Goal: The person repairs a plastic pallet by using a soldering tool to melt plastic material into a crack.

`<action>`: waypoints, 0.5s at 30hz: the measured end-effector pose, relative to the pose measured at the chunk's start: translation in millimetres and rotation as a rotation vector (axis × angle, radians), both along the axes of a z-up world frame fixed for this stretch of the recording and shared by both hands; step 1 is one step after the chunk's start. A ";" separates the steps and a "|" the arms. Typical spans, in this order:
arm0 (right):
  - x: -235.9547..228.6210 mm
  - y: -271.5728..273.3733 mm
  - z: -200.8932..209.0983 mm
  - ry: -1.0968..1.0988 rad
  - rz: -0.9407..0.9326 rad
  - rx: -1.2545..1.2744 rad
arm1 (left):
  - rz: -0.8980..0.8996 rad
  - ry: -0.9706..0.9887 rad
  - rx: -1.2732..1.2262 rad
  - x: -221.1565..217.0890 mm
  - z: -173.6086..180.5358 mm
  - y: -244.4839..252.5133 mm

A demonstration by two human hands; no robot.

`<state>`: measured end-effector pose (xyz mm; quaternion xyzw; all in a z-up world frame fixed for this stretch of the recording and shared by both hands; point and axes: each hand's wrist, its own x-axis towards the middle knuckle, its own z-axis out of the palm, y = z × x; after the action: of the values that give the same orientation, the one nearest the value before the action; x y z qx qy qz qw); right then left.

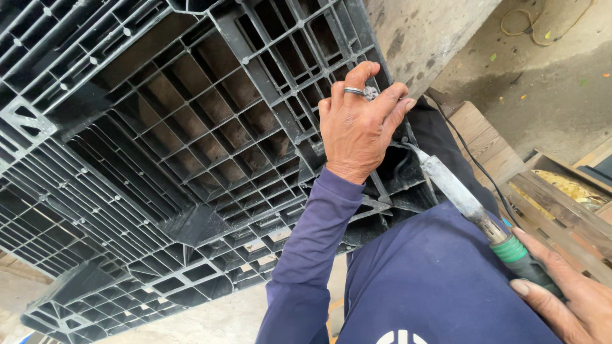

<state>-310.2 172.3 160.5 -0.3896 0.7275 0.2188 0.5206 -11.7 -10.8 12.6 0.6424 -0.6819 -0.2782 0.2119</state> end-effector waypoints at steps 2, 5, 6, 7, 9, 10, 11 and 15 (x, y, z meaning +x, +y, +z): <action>0.4 -0.3 -0.3 -0.129 0.054 -0.215 | 0.000 0.001 0.009 0.6 -0.3 -0.5; -0.8 -0.3 -2.6 0.015 0.046 0.048 | -0.010 -0.002 0.004 0.1 -0.8 0.5; -2.5 1.3 -3.3 0.065 0.044 0.135 | -0.008 -0.006 -0.004 0.0 -0.6 0.8; -5.7 3.3 -6.4 0.066 0.043 0.147 | -0.005 -0.011 -0.012 0.0 -0.4 0.9; -18.8 11.9 -10.2 0.010 -0.022 0.093 | -0.007 -0.012 -0.013 -0.1 0.1 0.6; -27.2 19.3 -13.2 -0.028 -0.084 0.067 | -0.008 -0.013 -0.014 0.2 0.2 0.1; -36.7 28.4 -17.3 -0.070 -0.149 0.041 | -0.006 -0.012 -0.016 0.0 0.0 -0.8; -83.8 64.4 -34.9 -0.584 -0.610 -0.122 | -0.005 -0.010 0.000 1.5 0.4 -0.5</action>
<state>-394.0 236.7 125.6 -0.2324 0.6430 -0.1081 0.7217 -10.2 -11.3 13.0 0.6421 -0.6845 -0.2755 0.2081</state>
